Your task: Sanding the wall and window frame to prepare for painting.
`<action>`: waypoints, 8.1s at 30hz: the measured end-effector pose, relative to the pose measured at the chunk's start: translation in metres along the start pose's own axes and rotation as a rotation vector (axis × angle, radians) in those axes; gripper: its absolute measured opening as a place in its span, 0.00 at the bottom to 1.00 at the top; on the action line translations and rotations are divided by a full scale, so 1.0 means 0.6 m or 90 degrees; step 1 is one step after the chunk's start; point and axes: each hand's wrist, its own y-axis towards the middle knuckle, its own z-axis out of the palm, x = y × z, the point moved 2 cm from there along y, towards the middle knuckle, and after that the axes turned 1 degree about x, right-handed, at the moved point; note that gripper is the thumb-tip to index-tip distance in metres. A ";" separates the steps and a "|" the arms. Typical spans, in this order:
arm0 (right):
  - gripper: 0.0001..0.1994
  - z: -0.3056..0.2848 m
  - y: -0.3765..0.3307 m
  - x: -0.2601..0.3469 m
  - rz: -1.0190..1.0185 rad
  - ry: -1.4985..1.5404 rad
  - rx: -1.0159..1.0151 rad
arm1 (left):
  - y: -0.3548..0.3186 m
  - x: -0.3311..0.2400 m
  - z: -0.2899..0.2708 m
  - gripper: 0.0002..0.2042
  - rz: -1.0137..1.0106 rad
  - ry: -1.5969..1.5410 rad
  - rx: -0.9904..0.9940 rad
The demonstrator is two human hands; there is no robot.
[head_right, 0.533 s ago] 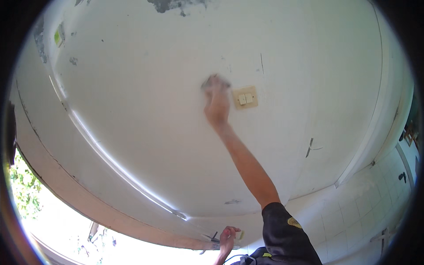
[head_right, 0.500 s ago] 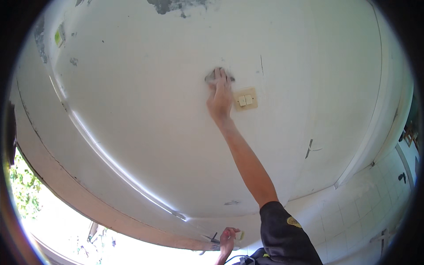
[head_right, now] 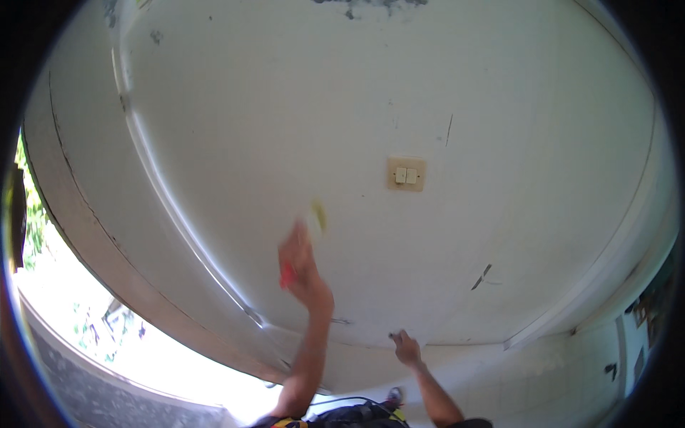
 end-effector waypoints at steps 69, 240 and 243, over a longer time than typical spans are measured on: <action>0.25 -0.071 -0.247 -0.596 0.480 0.020 0.076 | 0.141 -0.013 0.284 0.11 -0.265 -0.118 0.207; 0.04 -0.499 0.213 -0.280 0.111 0.439 -0.768 | -0.535 0.179 -0.062 0.18 -0.849 0.320 0.223; 0.03 -0.507 0.208 -0.261 0.197 0.571 -0.807 | -0.539 0.181 -0.056 0.17 -0.855 0.320 0.217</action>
